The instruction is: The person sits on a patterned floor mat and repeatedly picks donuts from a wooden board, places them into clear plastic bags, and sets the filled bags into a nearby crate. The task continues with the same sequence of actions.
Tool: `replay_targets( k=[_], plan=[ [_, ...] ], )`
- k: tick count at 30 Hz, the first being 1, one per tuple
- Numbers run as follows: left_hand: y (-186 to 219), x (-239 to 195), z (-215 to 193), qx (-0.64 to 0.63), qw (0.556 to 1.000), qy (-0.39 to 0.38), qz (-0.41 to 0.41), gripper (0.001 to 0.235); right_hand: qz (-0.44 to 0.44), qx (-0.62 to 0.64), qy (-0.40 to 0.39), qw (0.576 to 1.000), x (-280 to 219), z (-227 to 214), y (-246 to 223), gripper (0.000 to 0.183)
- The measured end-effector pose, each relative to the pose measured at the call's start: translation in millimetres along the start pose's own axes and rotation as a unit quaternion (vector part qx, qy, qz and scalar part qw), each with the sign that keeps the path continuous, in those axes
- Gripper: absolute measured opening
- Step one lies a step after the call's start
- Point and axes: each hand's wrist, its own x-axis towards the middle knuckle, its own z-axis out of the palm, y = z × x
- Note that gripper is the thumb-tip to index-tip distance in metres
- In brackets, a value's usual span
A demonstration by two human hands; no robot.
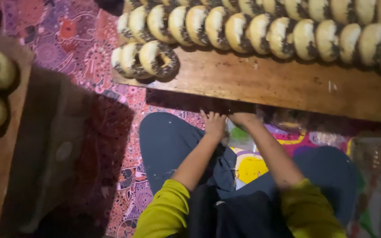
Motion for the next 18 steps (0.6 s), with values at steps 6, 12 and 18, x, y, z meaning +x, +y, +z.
replay_targets(
  k=[6,12,18],
  plan=[
    [1.2,-0.3,1.8,-0.020,0.998,0.063,0.015,0.064,0.046,0.134,-0.288,0.947,17.8,46.4,21.5,0.063],
    [-5.5,-56.3,-61.2,-0.266,0.945,0.187,-0.035,0.106,0.057,0.203,-0.151,0.966,-35.0,-68.2,-21.9,0.042],
    [-90.6,-140.5,-74.7,-0.879,0.473,0.044,-0.036,0.073,-0.219,0.199,-0.009,0.955,-97.0,-189.1,-176.1,0.101]
  ],
)
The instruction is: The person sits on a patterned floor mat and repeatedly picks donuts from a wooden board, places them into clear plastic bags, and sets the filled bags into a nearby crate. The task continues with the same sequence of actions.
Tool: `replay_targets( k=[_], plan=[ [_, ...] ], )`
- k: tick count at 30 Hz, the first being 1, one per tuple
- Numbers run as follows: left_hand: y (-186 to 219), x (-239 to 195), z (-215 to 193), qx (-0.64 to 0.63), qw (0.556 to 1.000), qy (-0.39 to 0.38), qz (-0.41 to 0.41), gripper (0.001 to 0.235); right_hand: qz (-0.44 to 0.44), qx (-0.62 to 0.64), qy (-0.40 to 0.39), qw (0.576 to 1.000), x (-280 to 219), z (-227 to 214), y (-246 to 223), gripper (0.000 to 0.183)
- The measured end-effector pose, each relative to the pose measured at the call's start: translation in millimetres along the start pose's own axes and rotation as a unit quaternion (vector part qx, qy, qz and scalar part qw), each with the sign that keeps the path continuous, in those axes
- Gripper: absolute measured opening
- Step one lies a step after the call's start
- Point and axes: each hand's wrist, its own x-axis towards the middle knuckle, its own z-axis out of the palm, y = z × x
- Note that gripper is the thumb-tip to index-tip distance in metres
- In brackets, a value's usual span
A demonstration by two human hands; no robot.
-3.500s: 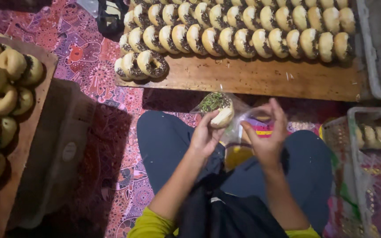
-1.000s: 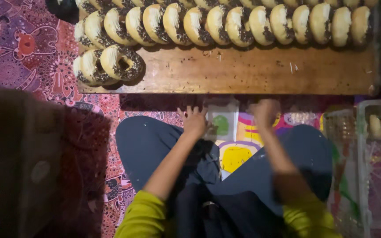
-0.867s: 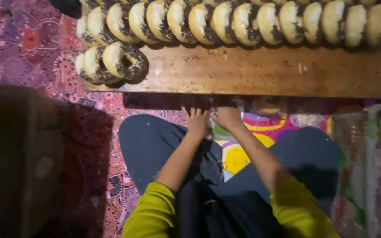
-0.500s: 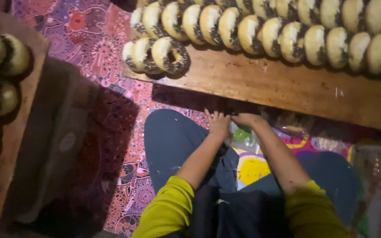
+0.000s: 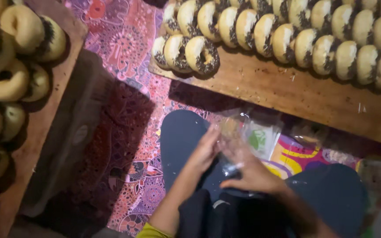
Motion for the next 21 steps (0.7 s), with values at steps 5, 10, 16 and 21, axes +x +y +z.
replay_targets(
  k=[5,10,16,21],
  plan=[
    [79.9,5.6,-81.4,-0.340,0.928,0.014,0.155,0.036,0.269,0.324,0.157,0.893,136.4,-4.9,19.2,0.052],
    [102.8,-3.7,-98.7,-0.334,0.932,0.050,0.133,0.052,0.362,0.043,0.193,0.911,263.7,20.7,68.5,0.136],
    [90.4,-16.4,-109.4,-0.282,0.945,0.054,0.154,0.058,0.293,0.055,0.159,0.941,191.5,-11.7,99.9,0.132],
    [85.1,-32.3,-143.0,-0.503,0.850,-0.116,0.106,0.054,0.296,0.064,0.295,0.906,50.6,-53.1,114.3,0.109]
  ],
)
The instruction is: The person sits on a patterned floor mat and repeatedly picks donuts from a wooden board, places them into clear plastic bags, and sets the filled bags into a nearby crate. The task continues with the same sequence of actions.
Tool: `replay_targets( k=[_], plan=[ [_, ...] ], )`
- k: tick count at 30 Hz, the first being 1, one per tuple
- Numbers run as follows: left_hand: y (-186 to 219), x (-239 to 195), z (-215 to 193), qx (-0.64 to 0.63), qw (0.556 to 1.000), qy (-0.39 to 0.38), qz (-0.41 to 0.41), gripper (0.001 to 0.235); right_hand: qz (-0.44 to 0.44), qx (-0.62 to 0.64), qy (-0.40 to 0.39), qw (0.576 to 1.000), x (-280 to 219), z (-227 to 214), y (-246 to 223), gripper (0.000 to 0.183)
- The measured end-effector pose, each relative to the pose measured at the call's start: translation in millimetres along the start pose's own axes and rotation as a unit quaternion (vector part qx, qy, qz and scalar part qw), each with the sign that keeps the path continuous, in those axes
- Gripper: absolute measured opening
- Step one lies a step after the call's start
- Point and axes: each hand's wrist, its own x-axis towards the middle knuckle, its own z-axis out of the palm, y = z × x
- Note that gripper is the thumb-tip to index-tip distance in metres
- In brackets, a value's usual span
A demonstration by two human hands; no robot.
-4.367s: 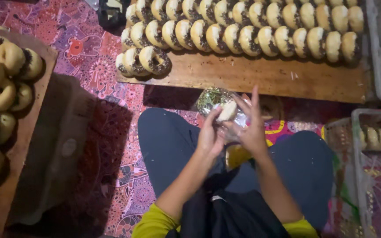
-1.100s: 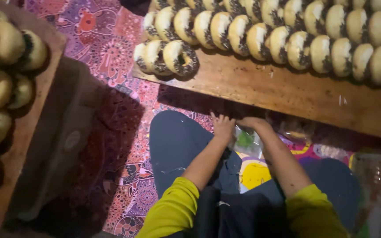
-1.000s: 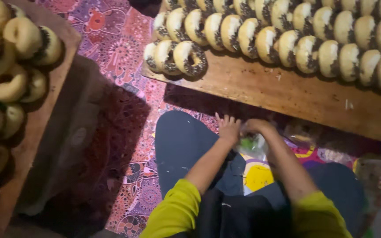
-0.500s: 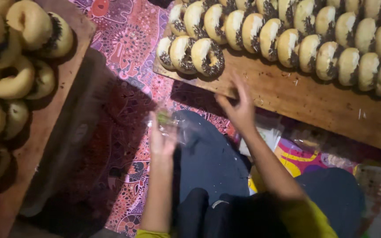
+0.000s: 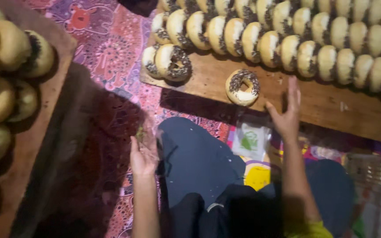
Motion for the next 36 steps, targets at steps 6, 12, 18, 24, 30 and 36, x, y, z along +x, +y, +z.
replay_targets(
  k=[6,12,18,24,30,36],
  plan=[
    [-82.1,53.0,-5.5,0.204,0.968,0.118,0.088,0.051,0.052,-0.136,0.089,0.985,-9.5,77.8,-28.2,0.142],
    [-126.0,66.3,30.0,0.193,0.963,0.173,0.070,0.056,-0.022,0.067,0.049,0.996,-25.1,37.7,-79.7,0.119],
    [-194.6,36.9,65.3,0.209,0.966,0.152,-0.010,0.062,-0.214,0.113,-0.020,0.970,-106.2,-30.1,-88.1,0.135],
    [-270.6,3.4,100.4,0.327,0.940,0.087,-0.036,0.043,-0.186,-0.042,0.081,0.978,-112.4,-60.5,-113.3,0.146],
    [-297.9,-2.6,93.9,0.300,0.944,0.112,-0.083,0.036,-0.018,0.151,-0.023,0.988,-116.3,-101.4,-112.5,0.133],
    [-312.5,-8.2,77.6,0.297,0.938,0.095,-0.149,0.034,-0.092,0.075,0.079,0.990,-128.8,-127.2,-106.3,0.114]
  ],
)
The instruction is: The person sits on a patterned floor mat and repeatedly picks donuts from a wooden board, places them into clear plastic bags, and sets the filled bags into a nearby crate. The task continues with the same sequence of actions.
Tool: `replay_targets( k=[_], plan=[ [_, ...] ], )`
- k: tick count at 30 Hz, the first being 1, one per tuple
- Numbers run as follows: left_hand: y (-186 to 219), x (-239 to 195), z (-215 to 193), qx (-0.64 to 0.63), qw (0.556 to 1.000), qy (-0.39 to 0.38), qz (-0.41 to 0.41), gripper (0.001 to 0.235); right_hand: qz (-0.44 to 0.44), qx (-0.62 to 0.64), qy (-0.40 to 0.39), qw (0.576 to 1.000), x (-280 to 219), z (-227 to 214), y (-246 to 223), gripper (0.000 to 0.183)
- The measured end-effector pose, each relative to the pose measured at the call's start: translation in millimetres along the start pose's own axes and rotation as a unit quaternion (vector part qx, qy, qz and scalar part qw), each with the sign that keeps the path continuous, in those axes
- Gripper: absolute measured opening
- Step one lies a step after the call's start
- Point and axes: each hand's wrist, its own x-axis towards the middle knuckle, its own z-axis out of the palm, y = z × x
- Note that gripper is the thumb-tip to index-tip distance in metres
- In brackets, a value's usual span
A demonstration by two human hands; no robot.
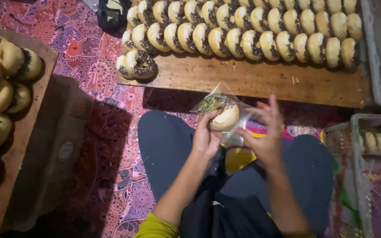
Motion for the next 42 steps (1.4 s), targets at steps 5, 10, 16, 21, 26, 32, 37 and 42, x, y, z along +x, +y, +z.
replay_targets(
  k=[5,10,16,21,26,32,37,42],
  plan=[
    [6.4,-26.7,1.4,0.272,0.960,-0.063,0.004,0.039,-0.112,-0.132,-0.026,0.985,-9.3,-29.2,4.4,0.034],
    [3.5,-59.5,7.0,0.579,0.713,-0.244,0.311,0.033,0.119,-0.098,-0.100,0.983,-11.5,-40.5,0.7,0.013],
    [-0.5,-60.3,4.7,0.301,0.947,-0.103,-0.033,0.034,-0.206,-0.244,-0.141,0.937,-14.0,-62.7,-33.0,0.036],
    [-1.4,-96.6,24.3,0.617,0.741,-0.253,-0.082,0.019,-0.304,-0.283,-0.256,0.873,-32.3,-73.1,-35.2,0.030],
    [30.2,-133.8,72.4,0.698,0.655,-0.270,0.101,0.021,-0.269,-0.319,-0.210,0.884,-42.6,-117.7,20.8,0.016],
    [65.5,-124.4,88.0,0.744,0.574,-0.341,0.037,0.018,0.030,-0.554,-0.397,0.731,-43.4,-118.7,45.4,0.110],
    [41.3,-90.3,55.3,0.675,0.478,-0.515,0.226,0.013,0.119,-0.029,-0.583,0.803,-74.3,-62.7,18.0,0.050],
    [33.1,-97.3,10.3,0.223,0.951,-0.215,0.014,0.042,0.186,0.386,-0.209,0.879,-80.1,-6.5,-2.1,0.031]
  ],
)
